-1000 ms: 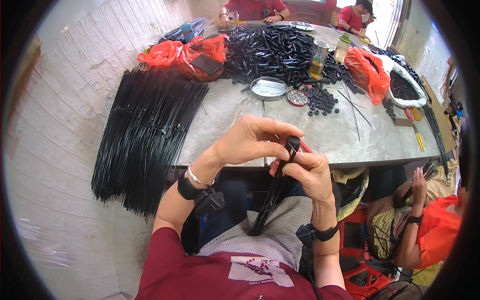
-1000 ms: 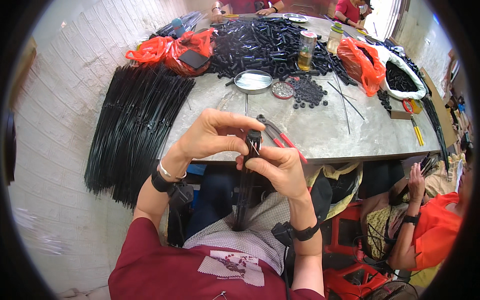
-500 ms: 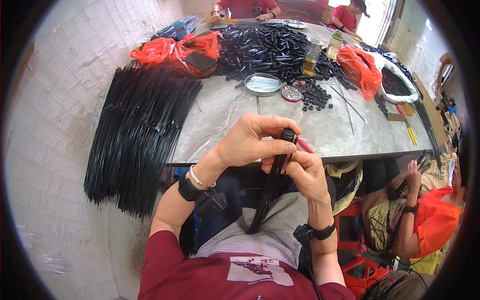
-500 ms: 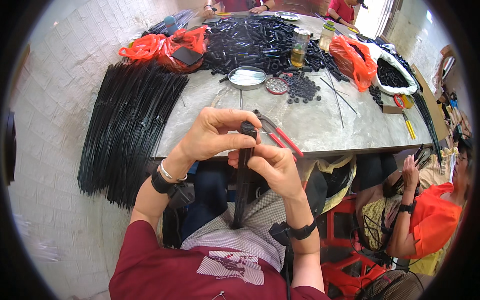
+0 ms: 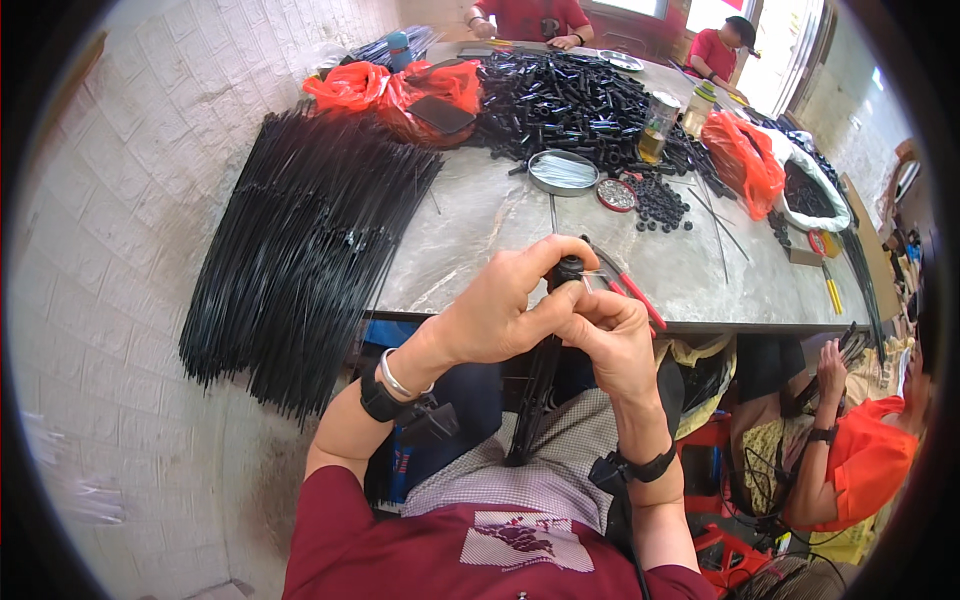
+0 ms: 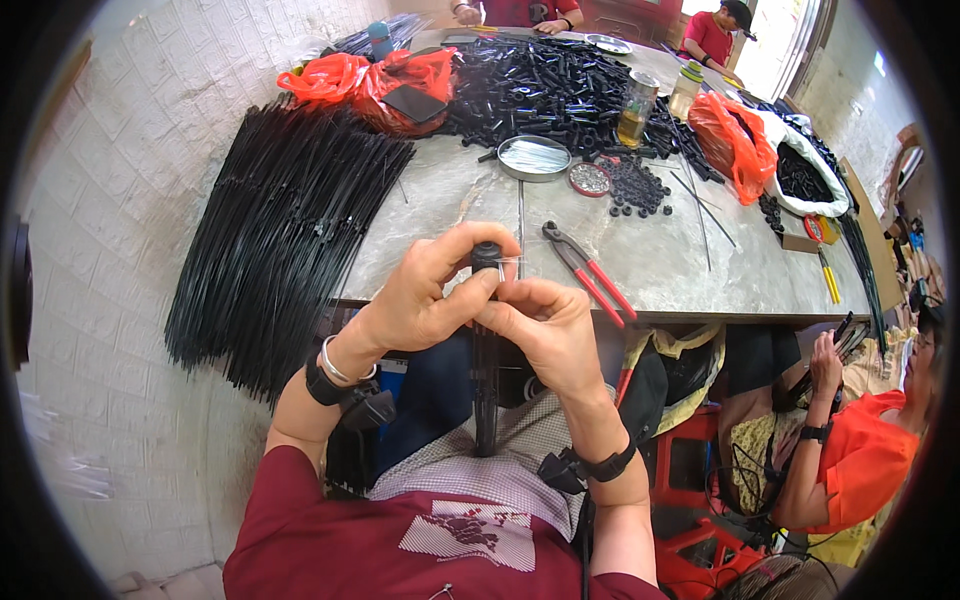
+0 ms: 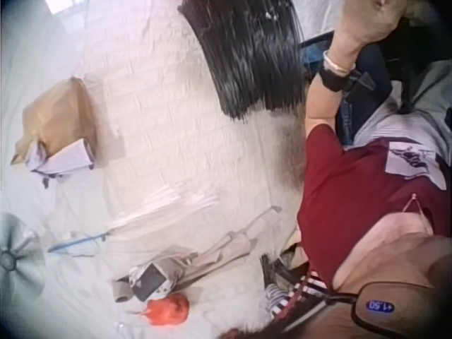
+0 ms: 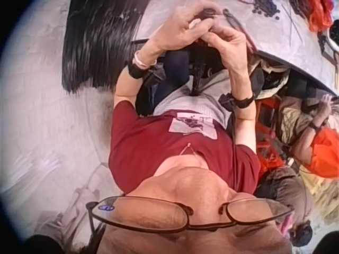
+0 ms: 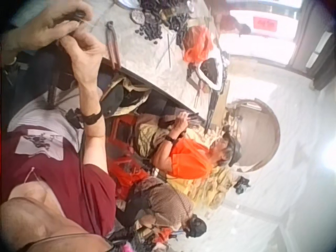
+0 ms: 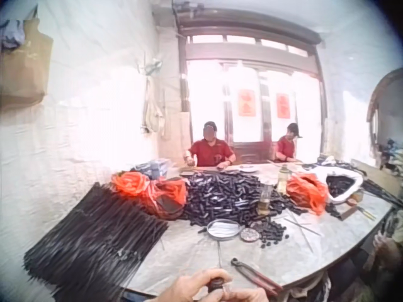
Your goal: Manually assemble umbrella frame components by attaching tips to ribs using pliers and small parts.
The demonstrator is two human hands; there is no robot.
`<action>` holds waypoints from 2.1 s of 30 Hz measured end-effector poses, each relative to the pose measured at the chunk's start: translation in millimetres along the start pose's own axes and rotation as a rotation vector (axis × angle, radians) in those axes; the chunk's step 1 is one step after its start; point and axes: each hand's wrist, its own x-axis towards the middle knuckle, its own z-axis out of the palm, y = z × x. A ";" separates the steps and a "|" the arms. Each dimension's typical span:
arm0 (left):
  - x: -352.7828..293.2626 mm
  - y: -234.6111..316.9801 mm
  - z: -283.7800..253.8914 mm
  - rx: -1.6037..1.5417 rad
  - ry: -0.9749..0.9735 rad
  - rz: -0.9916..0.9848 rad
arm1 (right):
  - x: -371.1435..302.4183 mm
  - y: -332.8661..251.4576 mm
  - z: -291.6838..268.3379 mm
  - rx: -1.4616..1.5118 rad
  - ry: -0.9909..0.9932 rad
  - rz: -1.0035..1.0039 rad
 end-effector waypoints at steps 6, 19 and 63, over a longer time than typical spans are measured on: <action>-10.3 15.1 -5.8 -0.216 -0.024 -0.347 | 3.1 3.5 4.7 0.017 -0.013 0.016; -2.8 24.0 11.6 -0.719 0.102 -0.145 | -23.4 1.9 10.5 -0.256 -0.171 -0.007; -70.8 -39.0 37.5 -0.165 0.269 -0.258 | -3.1 -7.1 -49.5 -0.903 -0.149 -0.010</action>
